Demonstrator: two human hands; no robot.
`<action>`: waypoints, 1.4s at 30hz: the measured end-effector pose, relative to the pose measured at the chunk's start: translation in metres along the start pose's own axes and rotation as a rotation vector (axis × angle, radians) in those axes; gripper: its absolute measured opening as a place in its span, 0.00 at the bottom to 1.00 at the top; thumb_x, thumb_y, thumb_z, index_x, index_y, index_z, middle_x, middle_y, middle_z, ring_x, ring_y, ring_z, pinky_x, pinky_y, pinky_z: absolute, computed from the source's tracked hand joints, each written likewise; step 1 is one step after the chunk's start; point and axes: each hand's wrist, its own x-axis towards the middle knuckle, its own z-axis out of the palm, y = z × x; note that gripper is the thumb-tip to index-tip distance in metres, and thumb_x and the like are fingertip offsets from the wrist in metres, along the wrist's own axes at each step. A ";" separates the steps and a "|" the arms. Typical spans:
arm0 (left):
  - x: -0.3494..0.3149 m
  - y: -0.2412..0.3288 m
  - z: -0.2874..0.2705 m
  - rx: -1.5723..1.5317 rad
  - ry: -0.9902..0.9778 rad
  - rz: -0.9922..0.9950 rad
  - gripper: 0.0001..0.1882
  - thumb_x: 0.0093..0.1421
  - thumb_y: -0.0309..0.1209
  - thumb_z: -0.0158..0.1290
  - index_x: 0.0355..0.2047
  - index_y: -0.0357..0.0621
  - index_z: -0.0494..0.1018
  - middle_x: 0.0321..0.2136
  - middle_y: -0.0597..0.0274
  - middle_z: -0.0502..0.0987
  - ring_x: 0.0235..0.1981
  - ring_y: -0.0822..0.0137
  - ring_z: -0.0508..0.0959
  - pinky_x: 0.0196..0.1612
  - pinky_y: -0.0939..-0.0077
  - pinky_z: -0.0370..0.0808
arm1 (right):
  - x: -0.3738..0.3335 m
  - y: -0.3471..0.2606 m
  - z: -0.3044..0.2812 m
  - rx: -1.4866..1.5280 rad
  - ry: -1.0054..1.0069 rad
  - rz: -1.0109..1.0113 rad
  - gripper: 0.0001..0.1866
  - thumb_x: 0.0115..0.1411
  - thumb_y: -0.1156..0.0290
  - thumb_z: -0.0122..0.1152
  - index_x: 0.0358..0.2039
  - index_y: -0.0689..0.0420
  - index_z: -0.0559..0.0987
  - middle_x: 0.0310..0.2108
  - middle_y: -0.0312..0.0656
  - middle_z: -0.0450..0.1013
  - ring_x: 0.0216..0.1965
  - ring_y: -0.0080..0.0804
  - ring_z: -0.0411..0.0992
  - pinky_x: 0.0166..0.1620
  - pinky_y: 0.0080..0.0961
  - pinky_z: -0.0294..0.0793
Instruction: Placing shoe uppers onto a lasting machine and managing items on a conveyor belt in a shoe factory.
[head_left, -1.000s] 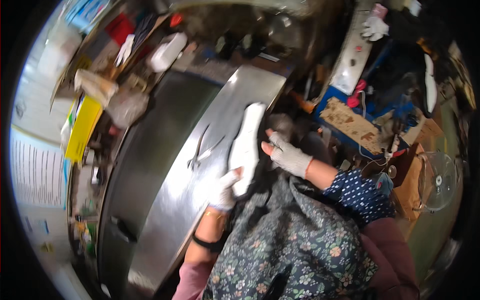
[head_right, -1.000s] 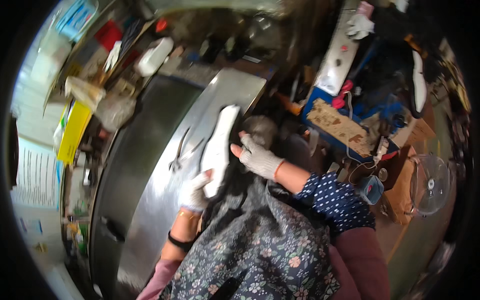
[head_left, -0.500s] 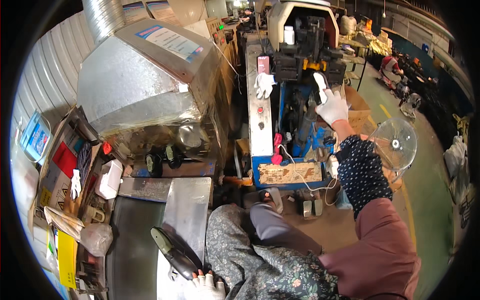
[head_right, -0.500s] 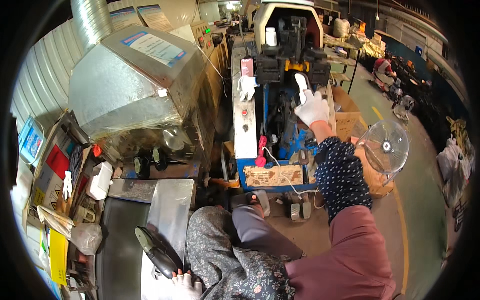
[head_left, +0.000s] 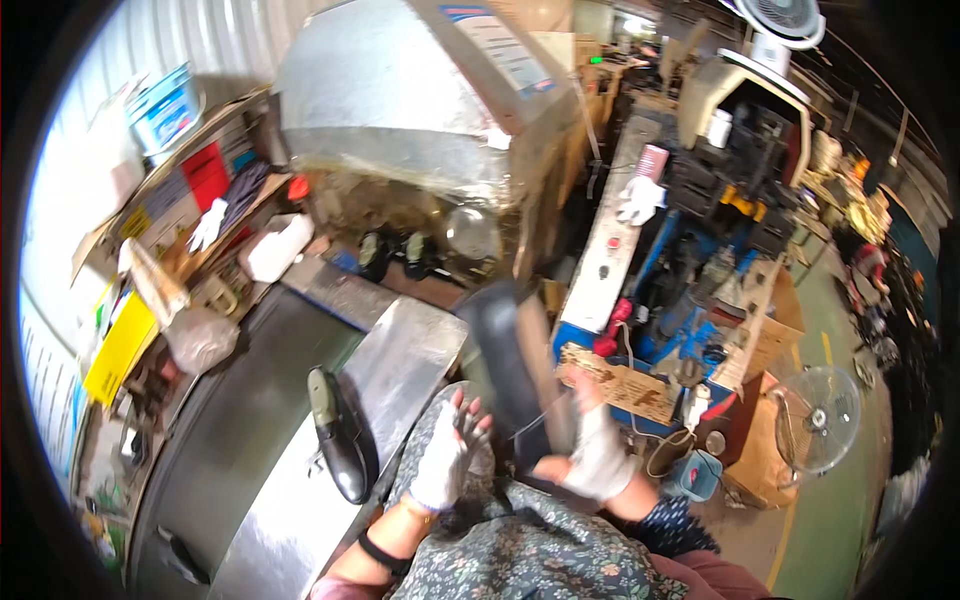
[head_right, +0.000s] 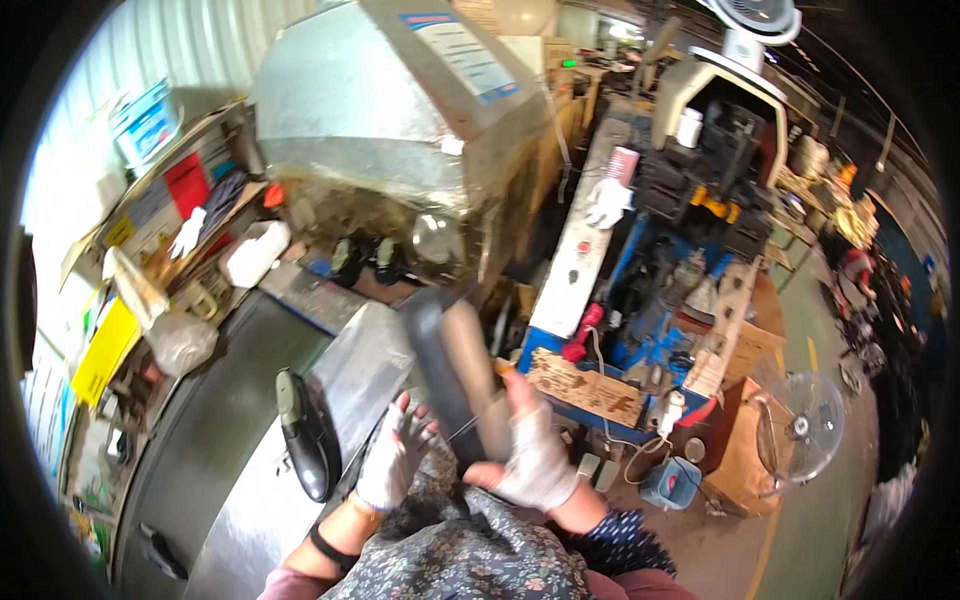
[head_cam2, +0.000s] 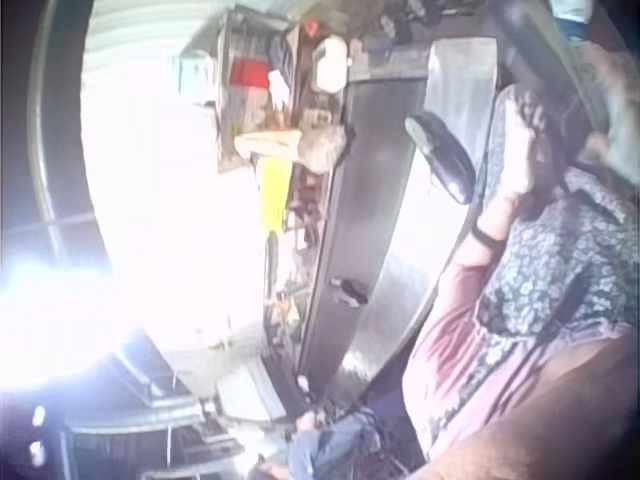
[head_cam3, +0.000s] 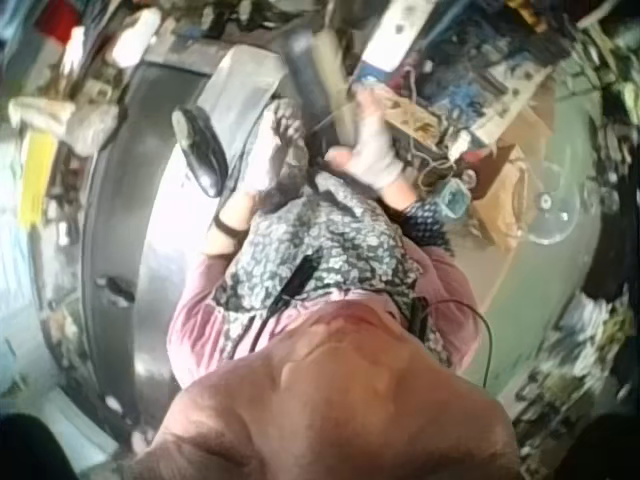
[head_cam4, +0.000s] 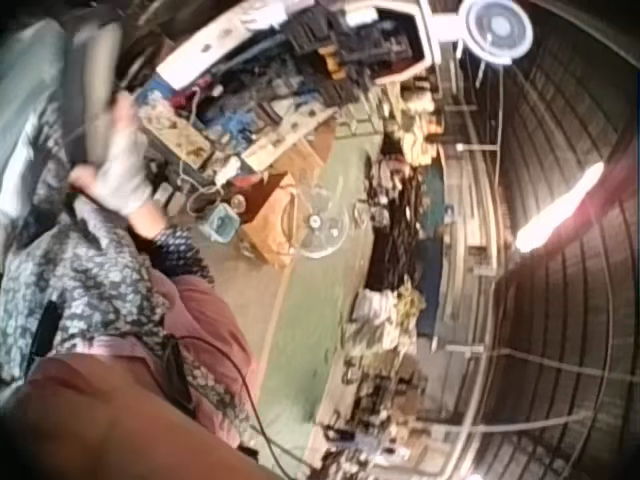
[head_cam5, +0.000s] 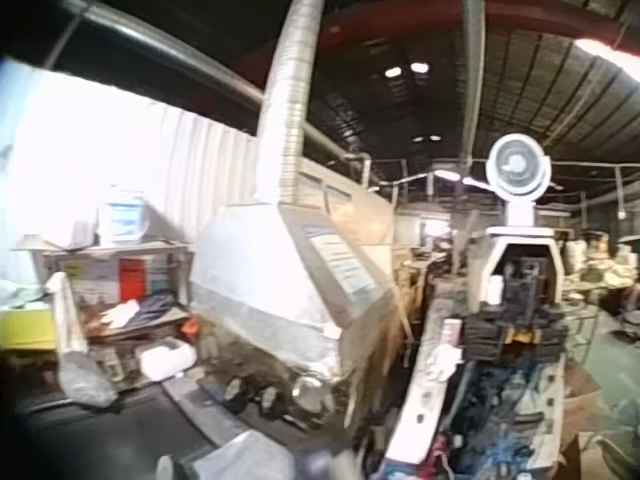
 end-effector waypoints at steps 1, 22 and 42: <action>0.002 0.010 -0.002 0.268 0.313 0.116 0.41 0.68 0.53 0.47 0.70 0.39 0.49 0.65 0.56 0.62 0.62 0.60 0.67 0.68 0.63 0.59 | -0.002 -0.009 0.021 0.210 -0.084 -0.010 0.60 0.49 0.41 0.72 0.69 0.66 0.51 0.68 0.54 0.56 0.64 0.45 0.61 0.65 0.38 0.60; -0.062 0.082 -0.168 1.304 0.960 0.152 0.40 0.51 0.29 0.61 0.63 0.38 0.58 0.45 0.52 0.76 0.43 0.61 0.77 0.46 0.70 0.75 | 0.129 0.103 0.174 0.702 0.212 0.622 0.32 0.60 0.61 0.62 0.58 0.69 0.67 0.53 0.54 0.73 0.55 0.44 0.72 0.55 0.29 0.70; -0.062 0.041 -0.067 1.275 -0.087 0.150 0.31 0.53 0.34 0.67 0.56 0.37 0.72 0.47 0.45 0.78 0.48 0.50 0.79 0.53 0.64 0.74 | 0.062 0.045 -0.035 0.626 0.147 0.529 0.47 0.43 0.83 0.68 0.67 0.62 0.64 0.60 0.39 0.68 0.55 0.27 0.69 0.57 0.23 0.68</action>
